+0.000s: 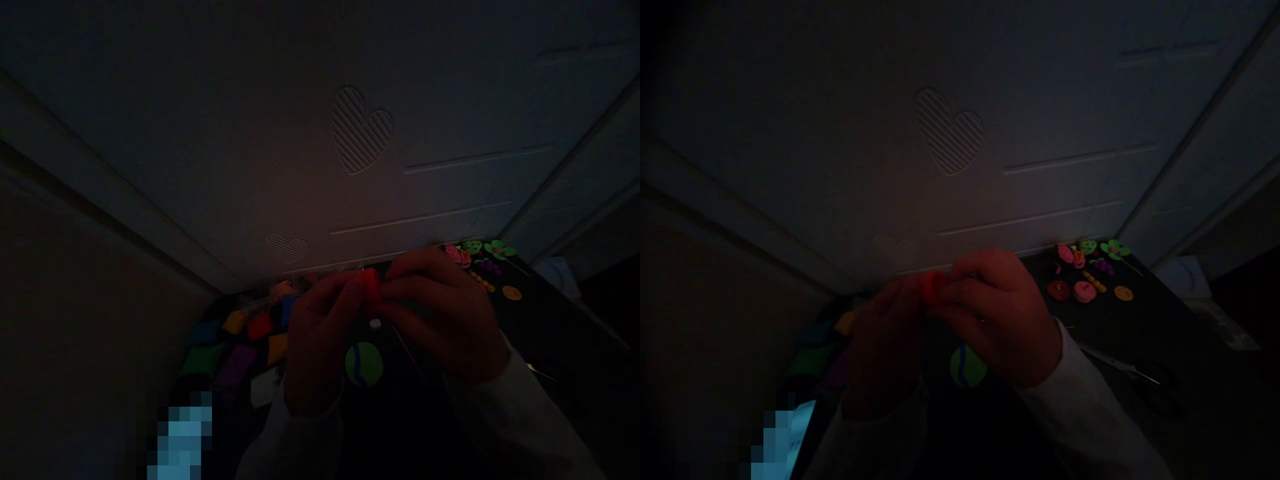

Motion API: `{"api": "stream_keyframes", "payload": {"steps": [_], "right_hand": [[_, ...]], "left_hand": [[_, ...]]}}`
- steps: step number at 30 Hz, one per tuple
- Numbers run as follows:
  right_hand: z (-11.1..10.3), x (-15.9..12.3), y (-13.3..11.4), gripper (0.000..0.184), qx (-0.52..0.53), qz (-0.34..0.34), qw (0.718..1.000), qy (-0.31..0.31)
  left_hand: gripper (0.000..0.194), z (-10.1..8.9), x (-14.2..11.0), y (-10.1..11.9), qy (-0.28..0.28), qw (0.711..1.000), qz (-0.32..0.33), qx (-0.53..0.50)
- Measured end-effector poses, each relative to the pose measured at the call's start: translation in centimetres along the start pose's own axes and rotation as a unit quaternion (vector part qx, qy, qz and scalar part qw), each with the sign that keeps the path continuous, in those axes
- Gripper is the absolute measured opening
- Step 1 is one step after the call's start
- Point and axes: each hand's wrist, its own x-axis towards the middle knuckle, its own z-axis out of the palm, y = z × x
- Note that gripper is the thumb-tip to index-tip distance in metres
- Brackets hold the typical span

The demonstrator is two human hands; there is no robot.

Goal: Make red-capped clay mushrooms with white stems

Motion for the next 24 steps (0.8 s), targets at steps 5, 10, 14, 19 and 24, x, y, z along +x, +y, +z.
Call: {"api": "stream_keyframes", "payload": {"steps": [5,10,14,19,24], "right_hand": [[-0.01,0.09,-0.13,0.012,-0.004,0.021,1.0,0.005],[0.1,0.02,-0.09,0.016,0.0,0.017,1.0,-0.006],[0.12,-0.13,-0.01,0.01,0.012,0.012,1.0,-0.005],[0.1,-0.07,-0.04,0.013,0.02,0.018,1.0,-0.01],[0.26,-0.09,0.06,0.018,0.014,0.014,1.0,-0.016]], "left_hand": [[0.014,0.18,-0.1,-0.07,0.038,0.998,0.045,-0.011],[0.01,0.01,0.09,-0.13,0.019,0.999,0.023,-0.046],[0.01,-0.03,0.21,-0.03,0.032,0.999,0.025,-0.025],[0.011,0.0,0.23,0.18,0.038,0.999,0.018,0.018],[0.01,-0.08,0.2,0.26,0.03,0.999,0.021,0.029]]}}
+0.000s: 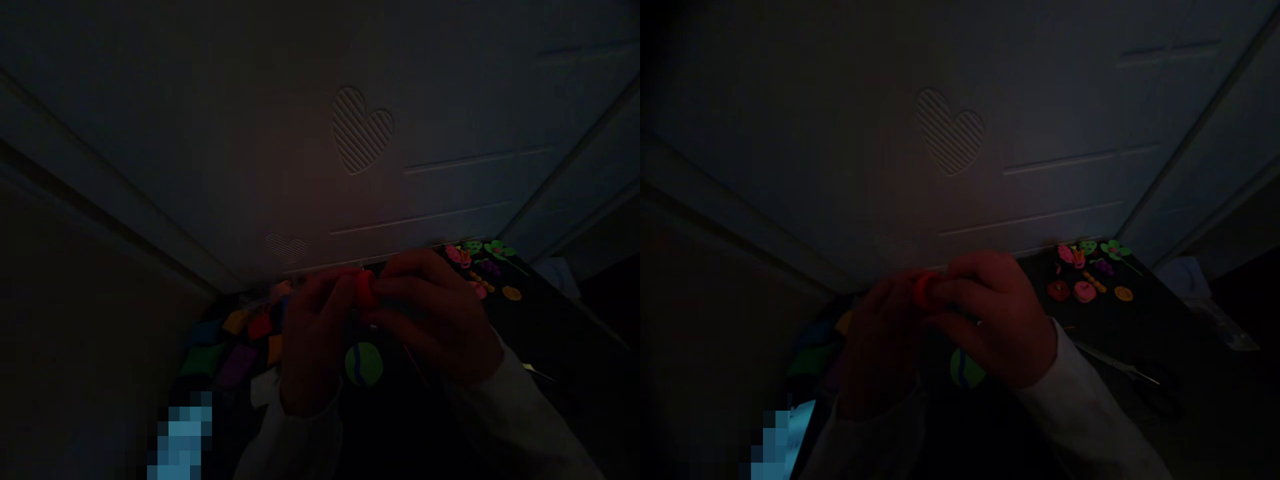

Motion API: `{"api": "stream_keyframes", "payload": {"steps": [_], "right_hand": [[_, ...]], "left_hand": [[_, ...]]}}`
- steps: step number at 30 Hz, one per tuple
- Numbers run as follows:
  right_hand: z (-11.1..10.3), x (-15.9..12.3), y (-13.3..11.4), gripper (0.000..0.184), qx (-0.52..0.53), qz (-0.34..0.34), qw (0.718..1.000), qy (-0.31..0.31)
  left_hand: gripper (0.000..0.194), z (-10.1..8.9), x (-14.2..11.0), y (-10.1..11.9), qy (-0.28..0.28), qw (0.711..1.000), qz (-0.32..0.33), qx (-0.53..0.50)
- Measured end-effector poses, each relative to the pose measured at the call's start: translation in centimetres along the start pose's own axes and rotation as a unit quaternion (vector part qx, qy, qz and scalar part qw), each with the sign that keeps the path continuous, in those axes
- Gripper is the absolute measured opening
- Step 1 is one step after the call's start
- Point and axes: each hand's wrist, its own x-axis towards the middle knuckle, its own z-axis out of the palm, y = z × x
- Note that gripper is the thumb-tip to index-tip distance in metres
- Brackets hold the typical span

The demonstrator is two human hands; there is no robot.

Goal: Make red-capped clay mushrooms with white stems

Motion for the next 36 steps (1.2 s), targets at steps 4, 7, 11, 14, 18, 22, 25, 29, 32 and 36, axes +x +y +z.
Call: {"api": "stream_keyframes", "payload": {"steps": [4,7,11,14,18,22,25,29,32,36], "right_hand": [[-0.1,-0.1,0.0,0.009,0.013,-0.002,1.0,-0.001],[-0.3,-0.1,-0.1,0.013,0.02,-0.002,1.0,-0.004],[-0.2,0.0,-0.1,0.022,0.017,0.0,1.0,-0.005],[-0.1,0.0,-0.1,0.015,0.018,-0.005,1.0,-0.002],[-0.2,0.1,-0.1,0.016,0.006,0.001,1.0,0.016],[-0.3,0.2,-0.2,0.023,-0.006,0.002,1.0,0.027],[-0.2,0.2,-0.1,0.025,0.001,-0.002,1.0,0.022],[-0.2,0.2,0.0,0.014,0.012,-0.001,1.0,0.005],[-0.3,0.2,-0.1,0.016,0.02,0.008,1.0,0.0],[-0.2,0.1,-0.2,0.026,0.034,0.01,0.999,0.0]], "left_hand": [[0.014,0.0,0.0,0.1,0.002,1.0,0.005,0.011],[0.013,0.1,0.1,0.5,0.0,1.0,-0.011,0.026],[0.017,0.1,0.3,0.7,0.009,0.999,-0.006,0.049],[0.016,-0.1,0.4,0.2,0.013,0.999,0.006,0.051],[0.012,-0.3,0.3,-0.5,-0.019,1.0,0.008,0.002],[0.009,-0.2,0.0,-0.6,-0.052,0.998,0.022,-0.037],[0.008,-0.1,-0.1,-0.5,-0.055,0.997,0.015,-0.056],[0.009,-0.2,-0.1,-0.5,-0.031,0.999,0.006,-0.039],[0.008,-0.2,0.0,-0.2,-0.023,1.0,0.007,-0.011],[0.013,0.0,0.2,0.7,-0.022,0.999,-0.014,0.031]]}}
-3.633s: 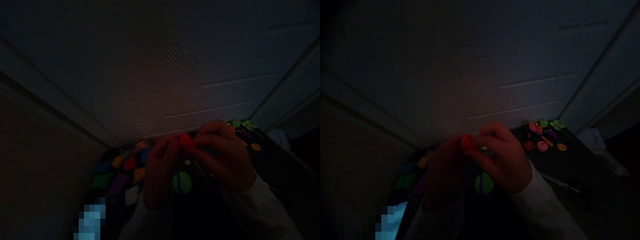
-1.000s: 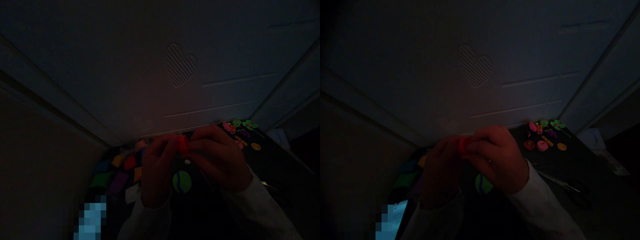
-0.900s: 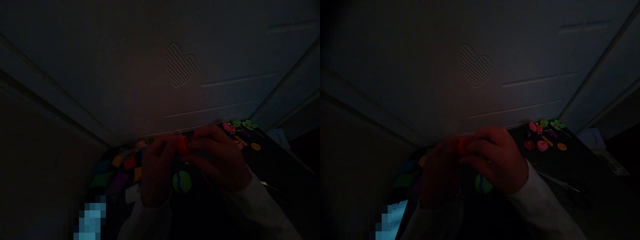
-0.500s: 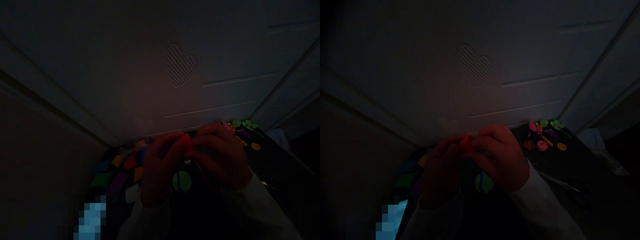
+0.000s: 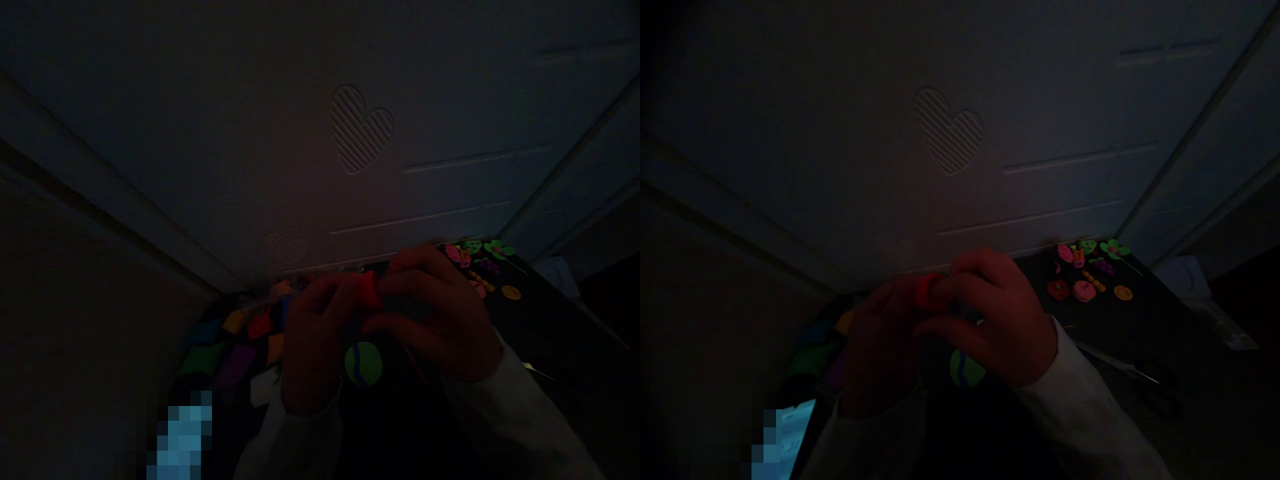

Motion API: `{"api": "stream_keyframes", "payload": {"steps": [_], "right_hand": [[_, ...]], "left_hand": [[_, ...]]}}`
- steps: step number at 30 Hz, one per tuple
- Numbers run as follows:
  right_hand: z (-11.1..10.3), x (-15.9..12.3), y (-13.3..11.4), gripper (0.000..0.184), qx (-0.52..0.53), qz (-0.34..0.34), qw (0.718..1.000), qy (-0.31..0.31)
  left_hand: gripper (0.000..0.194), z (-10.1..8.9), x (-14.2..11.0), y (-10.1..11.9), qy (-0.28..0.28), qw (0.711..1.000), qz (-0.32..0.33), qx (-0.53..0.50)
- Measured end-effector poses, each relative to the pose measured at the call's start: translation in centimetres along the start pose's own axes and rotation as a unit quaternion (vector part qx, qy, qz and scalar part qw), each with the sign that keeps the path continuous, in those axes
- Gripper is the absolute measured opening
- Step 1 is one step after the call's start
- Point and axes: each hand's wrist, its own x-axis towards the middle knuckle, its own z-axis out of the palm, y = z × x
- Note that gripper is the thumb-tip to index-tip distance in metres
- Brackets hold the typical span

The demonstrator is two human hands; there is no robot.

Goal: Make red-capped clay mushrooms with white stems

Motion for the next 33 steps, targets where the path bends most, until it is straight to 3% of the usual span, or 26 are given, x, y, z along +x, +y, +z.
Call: {"api": "stream_keyframes", "payload": {"steps": [6,13,17,20,24,27,30,33], "right_hand": [[0.2,-0.2,0.1,0.014,-0.007,-0.002,1.0,-0.008],[0.1,0.1,-0.1,0.025,-0.002,-0.002,1.0,0.002],[0.0,0.0,-0.1,0.016,-0.006,-0.007,1.0,-0.003],[-0.1,0.0,-0.1,0.015,-0.003,0.008,1.0,0.007],[0.0,0.0,0.3,0.013,0.104,0.085,0.991,0.024],[0.5,-0.1,1.0,0.01,0.279,0.187,0.941,0.031],[1.1,-0.2,1.8,0.014,0.441,0.279,0.853,0.021],[1.7,-0.2,2.1,0.019,0.525,0.348,0.777,-0.017]], "left_hand": [[0.024,0.2,-0.1,0.4,0.018,0.998,0.014,0.063],[0.033,0.5,0.1,1.2,0.03,0.992,0.019,0.118],[0.035,0.4,0.2,1.1,0.028,0.994,0.015,0.101],[0.022,0.1,0.1,0.1,0.024,0.998,0.04,0.049],[0.02,-0.2,-0.3,-0.9,-0.041,0.996,0.049,-0.067],[0.019,-0.2,-0.6,-0.9,-0.047,0.997,0.054,-0.011],[0.019,-0.2,-0.7,-0.9,-0.015,0.996,0.079,0.036],[0.02,-0.1,-0.8,-1.2,0.02,0.988,0.123,0.092]]}}
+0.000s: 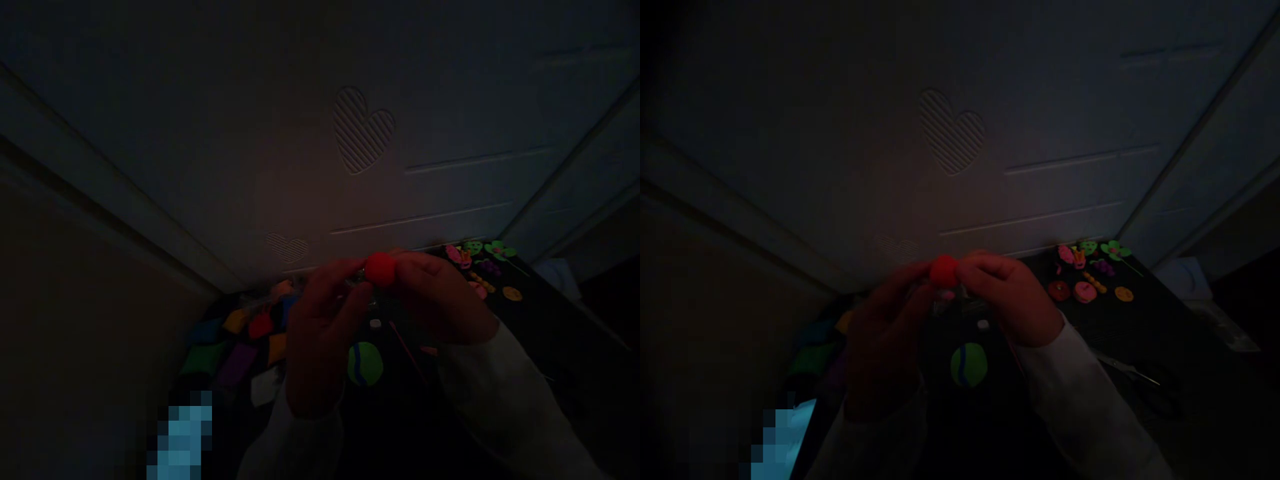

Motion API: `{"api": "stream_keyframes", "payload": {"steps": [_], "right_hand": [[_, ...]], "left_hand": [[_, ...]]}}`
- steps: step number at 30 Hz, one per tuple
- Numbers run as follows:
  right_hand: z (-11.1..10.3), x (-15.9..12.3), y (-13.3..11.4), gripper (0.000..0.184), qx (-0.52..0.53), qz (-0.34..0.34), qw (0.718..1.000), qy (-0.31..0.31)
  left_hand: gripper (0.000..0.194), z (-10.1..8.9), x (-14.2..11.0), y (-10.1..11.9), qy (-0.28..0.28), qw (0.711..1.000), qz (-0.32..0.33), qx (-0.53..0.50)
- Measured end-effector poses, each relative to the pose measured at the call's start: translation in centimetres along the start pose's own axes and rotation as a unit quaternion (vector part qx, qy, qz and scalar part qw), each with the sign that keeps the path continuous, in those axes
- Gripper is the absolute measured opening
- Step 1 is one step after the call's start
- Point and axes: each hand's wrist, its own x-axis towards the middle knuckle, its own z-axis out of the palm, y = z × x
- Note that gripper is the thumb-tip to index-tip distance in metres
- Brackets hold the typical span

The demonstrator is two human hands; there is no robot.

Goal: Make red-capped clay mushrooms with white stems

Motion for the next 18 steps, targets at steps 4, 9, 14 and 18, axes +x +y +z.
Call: {"api": "stream_keyframes", "payload": {"steps": [4,9,14,18], "right_hand": [[0.5,0.0,0.2,0.023,0.04,0.067,0.997,-0.011],[0.9,-0.3,0.2,0.02,0.102,0.103,0.989,-0.005],[1.1,-0.3,0.1,0.018,0.13,0.078,0.987,-0.048],[1.1,-0.3,0.0,0.02,0.108,0.089,0.989,-0.049]], "left_hand": [[0.035,0.1,-0.2,-0.5,0.057,0.986,0.133,0.089],[0.042,-0.4,0.2,-0.7,0.026,0.949,0.267,0.164],[0.035,-0.7,0.5,-0.7,0.031,0.949,0.269,0.16],[0.041,-0.7,0.4,-0.8,0.022,0.953,0.267,0.141]]}}
